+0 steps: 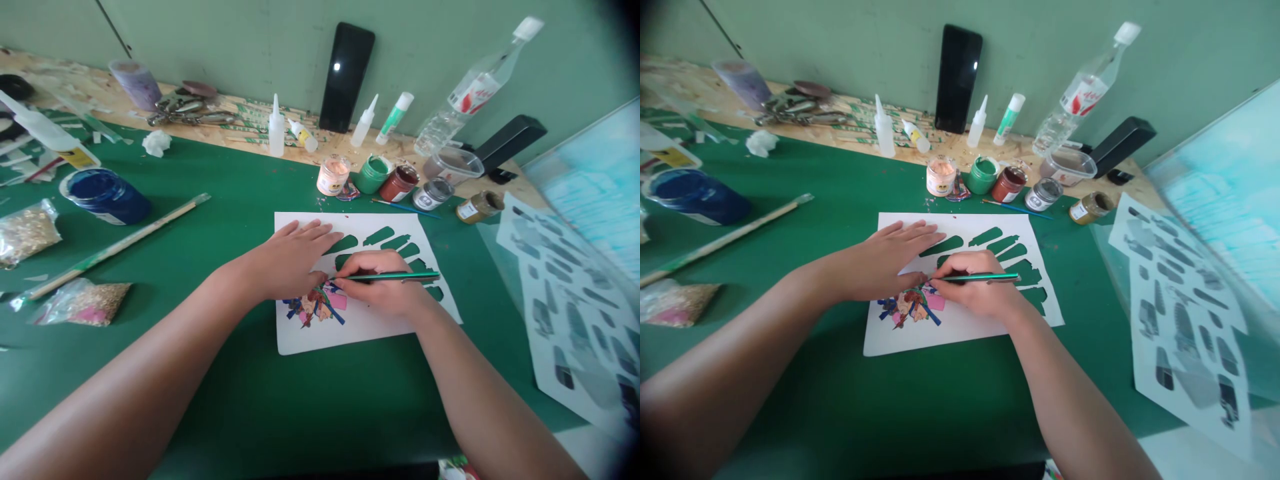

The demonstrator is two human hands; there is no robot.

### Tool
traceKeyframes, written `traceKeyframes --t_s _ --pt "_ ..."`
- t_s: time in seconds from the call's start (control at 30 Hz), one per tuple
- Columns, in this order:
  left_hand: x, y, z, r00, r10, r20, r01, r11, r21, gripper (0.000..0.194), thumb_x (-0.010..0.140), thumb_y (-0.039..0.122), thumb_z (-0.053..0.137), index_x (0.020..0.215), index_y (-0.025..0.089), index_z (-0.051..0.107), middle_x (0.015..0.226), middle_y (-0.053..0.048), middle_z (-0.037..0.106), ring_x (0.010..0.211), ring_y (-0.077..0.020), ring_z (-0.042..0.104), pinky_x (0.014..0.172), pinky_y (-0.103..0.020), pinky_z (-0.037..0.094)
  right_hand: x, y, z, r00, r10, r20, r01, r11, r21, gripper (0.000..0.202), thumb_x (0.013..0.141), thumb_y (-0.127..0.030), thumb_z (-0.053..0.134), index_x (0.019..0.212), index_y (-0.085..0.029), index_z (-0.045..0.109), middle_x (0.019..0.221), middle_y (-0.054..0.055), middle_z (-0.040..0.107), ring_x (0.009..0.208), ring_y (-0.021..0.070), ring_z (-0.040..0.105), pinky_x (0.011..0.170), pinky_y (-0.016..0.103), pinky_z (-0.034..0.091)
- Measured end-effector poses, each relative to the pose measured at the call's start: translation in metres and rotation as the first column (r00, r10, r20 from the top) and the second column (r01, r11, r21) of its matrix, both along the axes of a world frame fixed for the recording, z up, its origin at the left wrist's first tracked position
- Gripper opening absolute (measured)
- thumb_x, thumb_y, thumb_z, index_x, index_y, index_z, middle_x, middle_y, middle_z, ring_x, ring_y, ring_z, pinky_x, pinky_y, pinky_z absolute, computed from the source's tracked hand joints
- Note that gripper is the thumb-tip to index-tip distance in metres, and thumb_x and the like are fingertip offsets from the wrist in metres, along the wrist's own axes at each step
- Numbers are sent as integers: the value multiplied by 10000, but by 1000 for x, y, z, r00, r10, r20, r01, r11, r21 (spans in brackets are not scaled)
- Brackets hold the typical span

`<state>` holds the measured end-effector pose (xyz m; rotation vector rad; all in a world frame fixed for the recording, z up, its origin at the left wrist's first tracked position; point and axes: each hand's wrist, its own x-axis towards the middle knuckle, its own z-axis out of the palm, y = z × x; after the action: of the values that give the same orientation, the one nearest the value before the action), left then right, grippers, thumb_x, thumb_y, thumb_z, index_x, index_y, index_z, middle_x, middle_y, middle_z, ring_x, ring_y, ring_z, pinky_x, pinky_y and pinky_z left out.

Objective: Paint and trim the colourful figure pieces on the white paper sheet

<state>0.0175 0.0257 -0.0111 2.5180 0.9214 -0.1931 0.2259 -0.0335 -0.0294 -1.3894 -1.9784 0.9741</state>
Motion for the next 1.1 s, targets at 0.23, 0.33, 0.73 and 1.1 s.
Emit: traceKeyframes --t_s 0.23,0.33,0.73,1.1 --pt "2 -2 -1 1000 -9 -25 9 1000 8 699 969 361 436 1601 217 175 1695 -72 72 1564 -244 18 1254 -483 54 -2 0 2 1000 14 20 -15 999 29 43 802 -222 733 767 -200 742 724 -4 706 643 119 602 575 245 442" --pt "3 -3 -3 999 -6 -35 6 1000 14 701 961 346 426 1599 204 176 1696 -84 56 1563 -258 1 1253 -497 48 -5 -3 3 999 -1 43 -1 998 65 90 807 -207 714 717 -197 712 689 -11 681 616 115 579 563 244 425" --pt "5 -5 1 997 17 -71 -17 1000 -4 727 957 340 430 1610 239 126 1698 -70 27 1561 -244 -24 1255 -487 30 -7 -6 0 1000 -4 15 3 997 74 138 796 -159 706 672 -185 651 675 -24 638 581 96 529 534 243 383" --pt "5 -4 2 996 8 -88 -9 1000 -6 723 966 371 409 1613 233 118 1696 -71 5 1559 -247 -40 1254 -495 28 -8 -6 -1 1000 -26 14 25 998 65 144 778 -130 708 657 -179 648 682 -21 648 569 88 529 519 230 386"
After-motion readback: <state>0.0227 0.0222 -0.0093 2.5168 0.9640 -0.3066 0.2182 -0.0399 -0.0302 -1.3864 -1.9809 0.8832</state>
